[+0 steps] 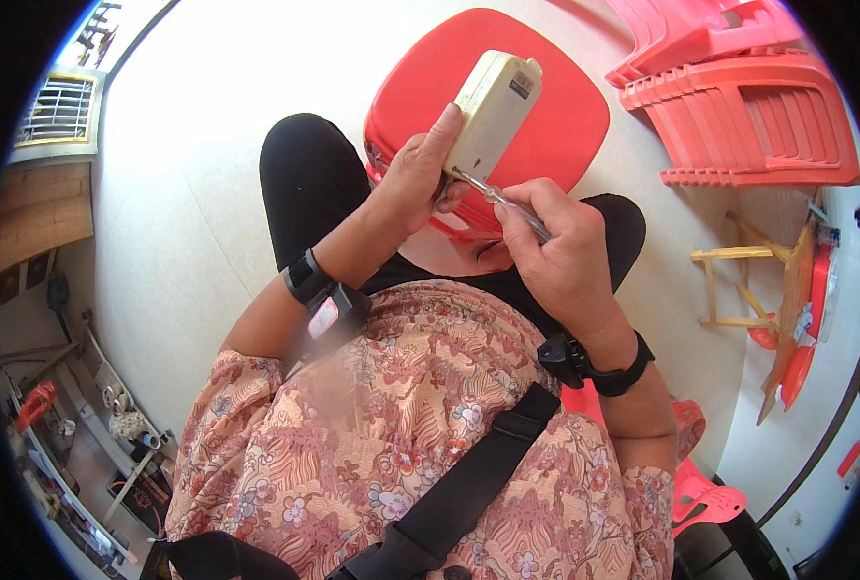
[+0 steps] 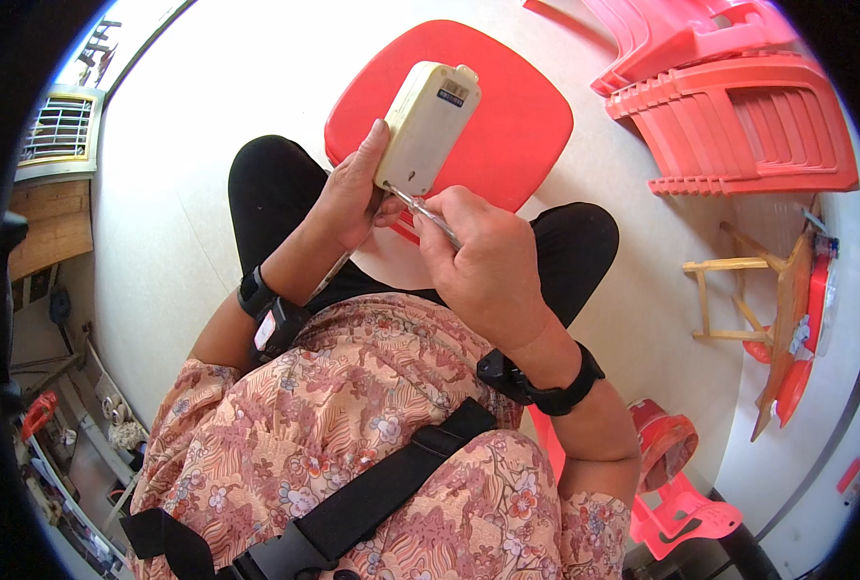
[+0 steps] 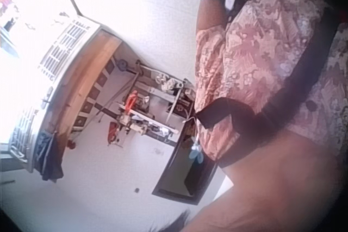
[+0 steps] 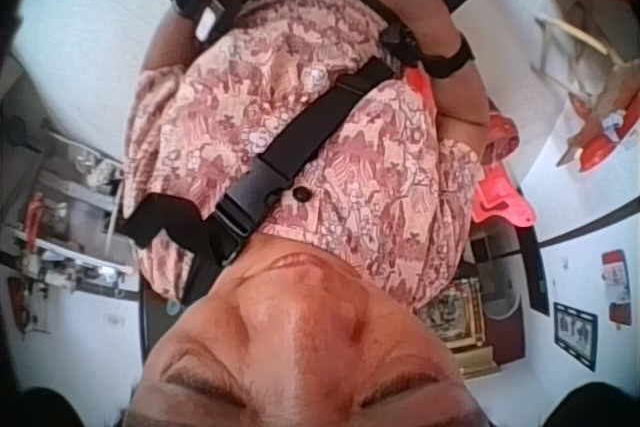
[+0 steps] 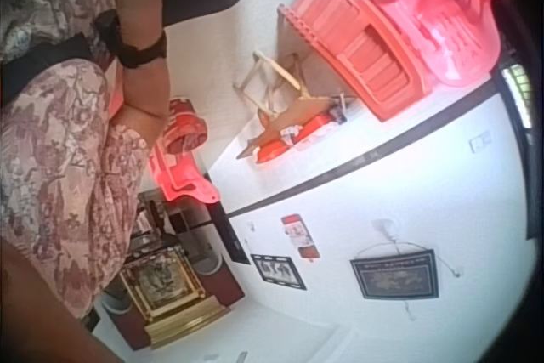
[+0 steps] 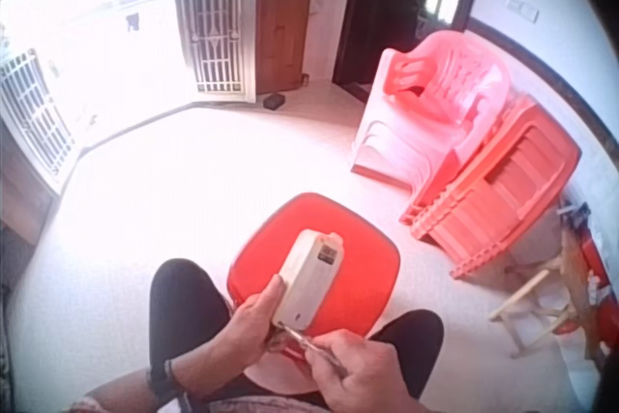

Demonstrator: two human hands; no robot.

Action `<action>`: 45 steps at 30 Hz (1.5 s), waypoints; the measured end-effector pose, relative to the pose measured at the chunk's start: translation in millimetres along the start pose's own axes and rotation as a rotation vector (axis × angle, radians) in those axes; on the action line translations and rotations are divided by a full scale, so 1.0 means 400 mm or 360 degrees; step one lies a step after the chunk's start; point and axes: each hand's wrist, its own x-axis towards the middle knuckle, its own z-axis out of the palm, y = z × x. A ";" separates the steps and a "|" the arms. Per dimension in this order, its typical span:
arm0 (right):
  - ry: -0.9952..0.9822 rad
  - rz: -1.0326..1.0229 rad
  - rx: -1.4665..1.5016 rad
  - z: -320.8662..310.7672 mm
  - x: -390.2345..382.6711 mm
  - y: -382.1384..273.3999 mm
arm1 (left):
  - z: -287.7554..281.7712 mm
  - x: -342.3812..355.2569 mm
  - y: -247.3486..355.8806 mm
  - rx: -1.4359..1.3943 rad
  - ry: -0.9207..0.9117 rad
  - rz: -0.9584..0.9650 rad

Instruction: The person retrieves a screwdriver from a shelf and then sits on the floor to disassemble a white electrical device. They use the screwdriver to remove screws from the casing, open the device to reveal internal wiring, and inspect the components.

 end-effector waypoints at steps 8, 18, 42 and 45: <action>-0.0111 -0.0192 -0.0530 -0.032 0.020 -0.021 | 0.001 0.005 -0.016 -0.0178 -0.0087 -0.0390; -0.0125 -0.0267 -0.0730 -0.054 0.000 -0.058 | 0.004 -0.002 -0.015 -0.0348 -0.0273 -0.0581; -0.0066 -0.0147 -0.0527 -0.023 0.013 -0.054 | 0.011 -0.011 -0.018 -0.0114 -0.0126 -0.0312; -0.0064 -0.0065 -0.0469 -0.021 0.013 -0.051 | 0.016 -0.012 -0.028 -0.0093 -0.0056 -0.0168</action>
